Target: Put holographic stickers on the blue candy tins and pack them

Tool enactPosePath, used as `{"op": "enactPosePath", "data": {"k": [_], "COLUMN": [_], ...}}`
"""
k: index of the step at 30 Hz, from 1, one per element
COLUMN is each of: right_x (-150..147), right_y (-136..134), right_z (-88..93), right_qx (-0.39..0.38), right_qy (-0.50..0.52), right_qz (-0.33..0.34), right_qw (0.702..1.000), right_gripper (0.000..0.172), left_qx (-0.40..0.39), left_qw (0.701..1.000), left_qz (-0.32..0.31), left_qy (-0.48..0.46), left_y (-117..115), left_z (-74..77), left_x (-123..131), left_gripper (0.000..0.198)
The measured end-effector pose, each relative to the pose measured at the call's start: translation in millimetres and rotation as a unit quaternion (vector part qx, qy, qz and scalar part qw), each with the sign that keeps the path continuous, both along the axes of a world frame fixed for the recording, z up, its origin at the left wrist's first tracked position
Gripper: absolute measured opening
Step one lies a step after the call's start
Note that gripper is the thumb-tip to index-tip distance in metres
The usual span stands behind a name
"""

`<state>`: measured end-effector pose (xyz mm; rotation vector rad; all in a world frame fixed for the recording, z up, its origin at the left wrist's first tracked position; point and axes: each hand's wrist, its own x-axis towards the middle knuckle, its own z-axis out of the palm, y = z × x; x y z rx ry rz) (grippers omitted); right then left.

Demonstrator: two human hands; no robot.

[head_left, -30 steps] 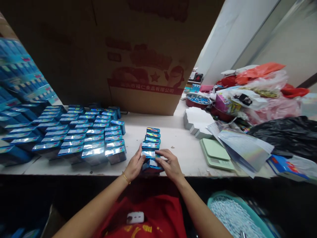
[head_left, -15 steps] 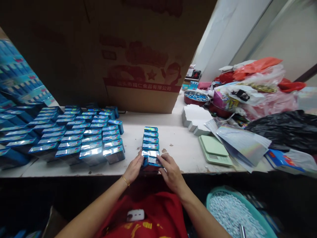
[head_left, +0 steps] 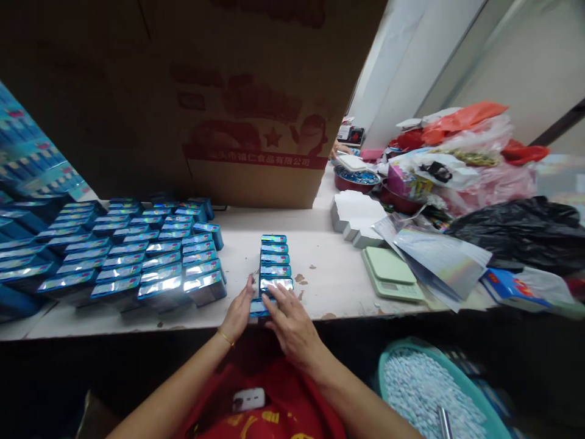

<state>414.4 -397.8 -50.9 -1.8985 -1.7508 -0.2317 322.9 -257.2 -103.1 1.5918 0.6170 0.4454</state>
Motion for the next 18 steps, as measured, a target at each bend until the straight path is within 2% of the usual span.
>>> {"op": "enactPosePath", "data": {"k": [4, 7, 10, 14, 18], "right_x": [4, 4, 2, 7, 9], "right_y": [5, 4, -1, -3, 0], "right_z": [-7.4, -15.3, -27.5, -32.7, -32.8], "right_qx": [0.086, 0.155, 0.211, 0.215, 0.214], "right_qy": [0.106, 0.159, 0.172, 0.185, 0.183], "right_qz": [0.048, 0.023, -0.014, -0.033, -0.036], "right_qw": [0.989, 0.975, 0.962, 0.958, 0.959], "right_gripper": [0.036, 0.034, 0.035, 0.035, 0.033], "left_qx": [-0.041, -0.043, -0.017, 0.016, -0.049], "left_qw": [0.998, 0.997, 0.998, 1.000, 0.998], "left_qz": [-0.021, -0.027, -0.040, -0.008, -0.026], "left_qy": [-0.034, -0.061, -0.048, -0.013, -0.039], "left_y": [-3, -8, -12, -15, -18], "left_z": [6.6, 16.6, 24.5, 26.8, 23.9], "left_x": [-2, 0, 5, 12, 11], "left_gripper": [0.064, 0.067, 0.067, 0.068, 0.063]}}
